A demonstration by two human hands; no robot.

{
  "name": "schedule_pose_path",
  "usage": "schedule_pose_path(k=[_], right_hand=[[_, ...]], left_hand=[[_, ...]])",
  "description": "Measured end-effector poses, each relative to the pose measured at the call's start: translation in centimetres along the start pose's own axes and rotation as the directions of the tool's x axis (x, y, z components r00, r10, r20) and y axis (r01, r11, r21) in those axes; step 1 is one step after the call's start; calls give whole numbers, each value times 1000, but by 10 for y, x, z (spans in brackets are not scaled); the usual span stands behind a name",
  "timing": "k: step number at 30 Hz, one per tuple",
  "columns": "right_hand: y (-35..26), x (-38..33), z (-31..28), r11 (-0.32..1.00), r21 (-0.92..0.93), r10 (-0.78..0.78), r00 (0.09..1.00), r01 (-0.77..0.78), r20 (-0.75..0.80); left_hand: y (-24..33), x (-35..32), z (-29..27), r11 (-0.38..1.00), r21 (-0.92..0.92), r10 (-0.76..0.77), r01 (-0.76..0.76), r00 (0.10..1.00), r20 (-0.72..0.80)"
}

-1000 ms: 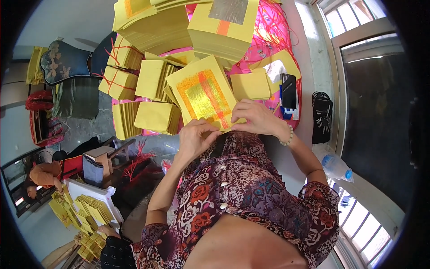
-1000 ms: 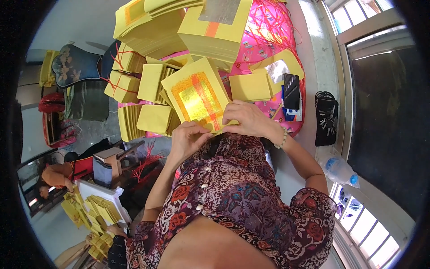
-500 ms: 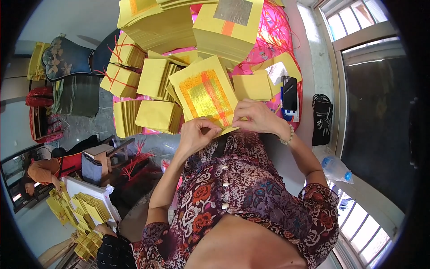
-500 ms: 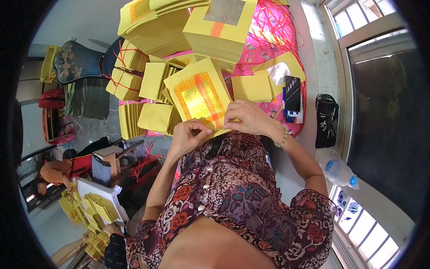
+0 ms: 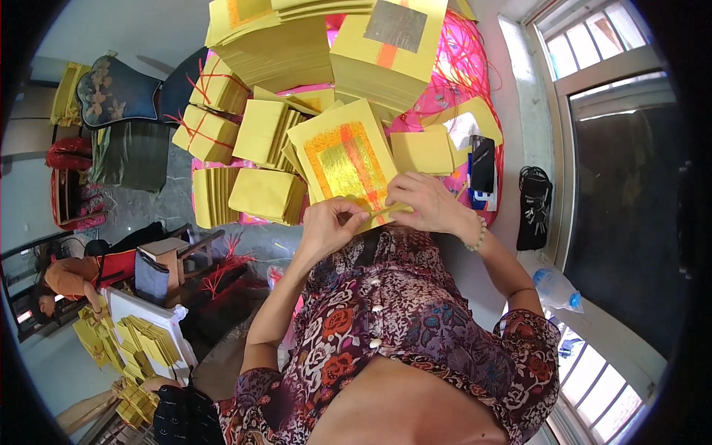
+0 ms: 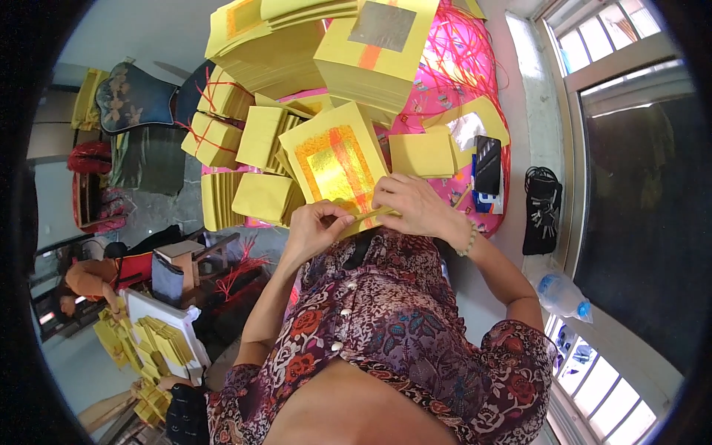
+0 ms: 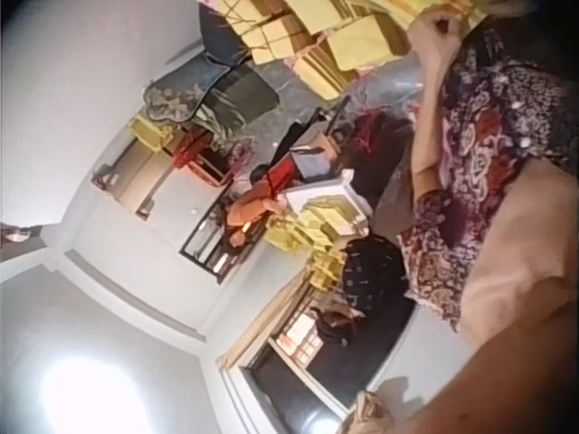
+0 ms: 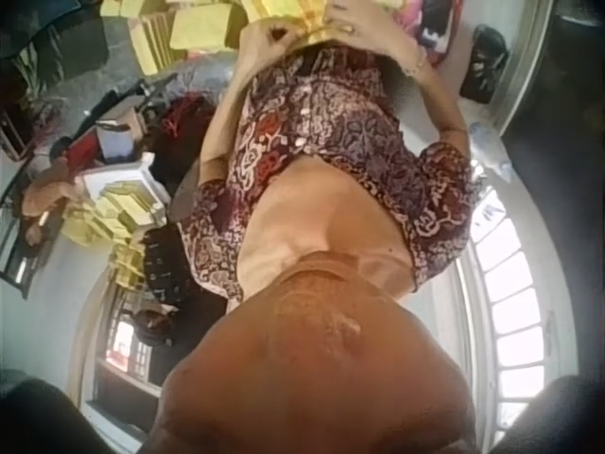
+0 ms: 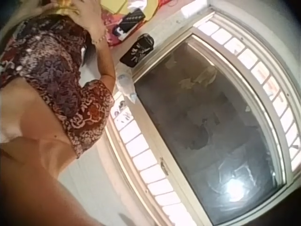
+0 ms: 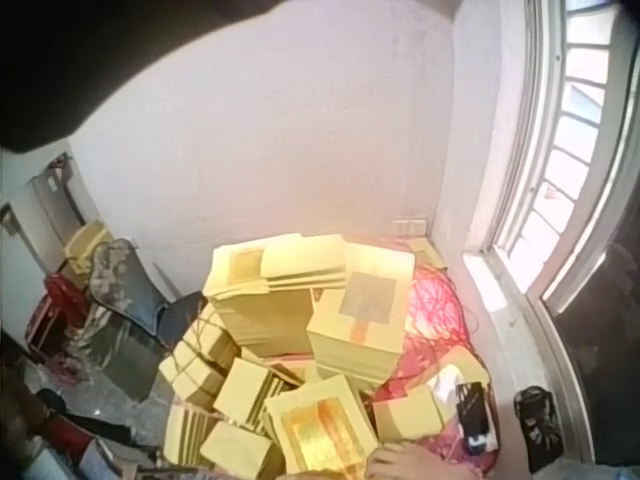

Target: Bundling and tying stacks of yellow joss paper using red ribbons.

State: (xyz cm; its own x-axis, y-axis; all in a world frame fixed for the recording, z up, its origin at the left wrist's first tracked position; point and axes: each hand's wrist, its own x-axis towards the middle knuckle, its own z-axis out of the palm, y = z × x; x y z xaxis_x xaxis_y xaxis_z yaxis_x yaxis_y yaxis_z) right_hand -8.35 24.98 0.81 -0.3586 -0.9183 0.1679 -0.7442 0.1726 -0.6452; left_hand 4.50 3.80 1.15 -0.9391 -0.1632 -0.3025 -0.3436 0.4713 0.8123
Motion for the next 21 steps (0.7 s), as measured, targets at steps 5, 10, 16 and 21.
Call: schedule_pose_path(k=[5, 10, 16, 21], right_hand=[[11, 18, -15, 998, 37, 42, 996, -45, 82], [36, 54, -23, 979, 190, 86, 996, -78, -32], [75, 97, -8, 865, 434, 281, 960, -251, -6], [95, 108, 19, 720, 642, 411, 907, -263, -90]], left_hand=[[15, -4, -5, 902, 197, 426, -384, 863, -272], [15, -12, -4, 667, 450, 737, -594, 615, -280], [-9, 17, 5, 706, 575, 585, -413, 798, -145], [-23, 35, 9, 696, 648, 494, -310, 861, -120]])
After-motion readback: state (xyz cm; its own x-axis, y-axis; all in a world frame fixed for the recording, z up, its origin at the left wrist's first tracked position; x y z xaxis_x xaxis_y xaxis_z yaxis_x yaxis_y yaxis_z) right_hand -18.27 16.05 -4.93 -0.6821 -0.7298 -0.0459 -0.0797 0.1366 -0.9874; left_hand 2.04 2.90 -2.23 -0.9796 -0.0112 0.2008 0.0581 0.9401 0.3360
